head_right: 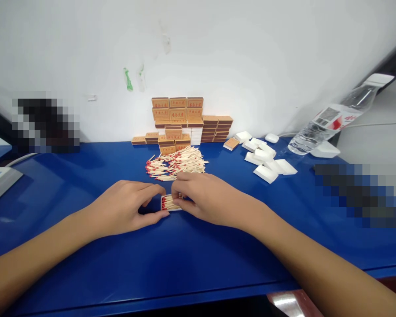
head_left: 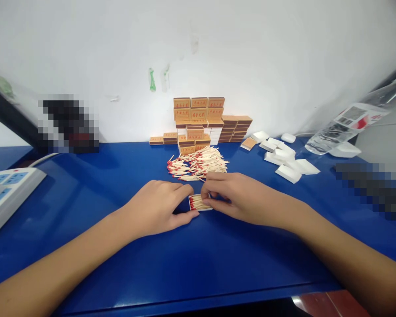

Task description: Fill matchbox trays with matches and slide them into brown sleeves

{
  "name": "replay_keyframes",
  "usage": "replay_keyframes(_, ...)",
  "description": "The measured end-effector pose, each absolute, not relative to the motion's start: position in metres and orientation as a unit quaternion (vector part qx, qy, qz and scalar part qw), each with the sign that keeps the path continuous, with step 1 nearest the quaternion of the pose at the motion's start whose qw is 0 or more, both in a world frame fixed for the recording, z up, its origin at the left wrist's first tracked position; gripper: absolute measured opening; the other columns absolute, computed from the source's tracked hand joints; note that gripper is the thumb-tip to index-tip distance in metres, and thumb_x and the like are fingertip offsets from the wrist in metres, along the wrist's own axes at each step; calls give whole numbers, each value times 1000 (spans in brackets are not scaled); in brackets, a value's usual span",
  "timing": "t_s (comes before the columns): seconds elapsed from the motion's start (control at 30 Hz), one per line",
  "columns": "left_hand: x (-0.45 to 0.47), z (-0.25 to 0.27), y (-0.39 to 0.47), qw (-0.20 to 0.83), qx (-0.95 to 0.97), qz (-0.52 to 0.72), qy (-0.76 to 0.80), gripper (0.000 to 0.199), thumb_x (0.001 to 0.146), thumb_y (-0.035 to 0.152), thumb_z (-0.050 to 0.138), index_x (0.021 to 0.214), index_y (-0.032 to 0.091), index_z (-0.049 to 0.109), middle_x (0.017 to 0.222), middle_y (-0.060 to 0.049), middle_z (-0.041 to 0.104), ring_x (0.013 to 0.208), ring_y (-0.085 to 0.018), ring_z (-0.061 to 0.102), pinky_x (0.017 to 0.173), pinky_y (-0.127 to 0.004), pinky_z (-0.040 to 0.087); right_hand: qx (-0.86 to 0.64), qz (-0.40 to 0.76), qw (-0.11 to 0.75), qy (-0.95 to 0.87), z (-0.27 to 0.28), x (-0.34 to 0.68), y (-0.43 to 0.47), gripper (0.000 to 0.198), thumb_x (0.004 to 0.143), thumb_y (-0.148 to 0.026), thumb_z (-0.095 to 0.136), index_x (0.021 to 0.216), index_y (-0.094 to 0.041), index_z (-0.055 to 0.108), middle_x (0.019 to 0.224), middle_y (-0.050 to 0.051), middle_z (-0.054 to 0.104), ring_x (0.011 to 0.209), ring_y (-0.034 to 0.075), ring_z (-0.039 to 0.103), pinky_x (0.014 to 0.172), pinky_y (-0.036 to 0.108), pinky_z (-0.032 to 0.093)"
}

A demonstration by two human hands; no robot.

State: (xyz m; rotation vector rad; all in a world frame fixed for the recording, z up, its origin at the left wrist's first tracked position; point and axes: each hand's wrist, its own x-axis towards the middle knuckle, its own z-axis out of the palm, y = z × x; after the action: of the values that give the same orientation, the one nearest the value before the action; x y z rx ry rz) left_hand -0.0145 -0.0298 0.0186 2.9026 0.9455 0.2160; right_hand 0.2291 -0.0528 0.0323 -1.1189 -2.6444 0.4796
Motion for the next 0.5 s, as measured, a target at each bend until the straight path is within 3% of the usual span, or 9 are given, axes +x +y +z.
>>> replay_keyframes(0.5,-16,18,-31,35,948,75,308,25,96,46,65,100,21,63,75,2,67,63,-18,62,57,-30,33,-386,172,92,-902,31,230,-53,15,103,-25,58,92,-18,65,93,3,63,80,16,58,71,29,40)
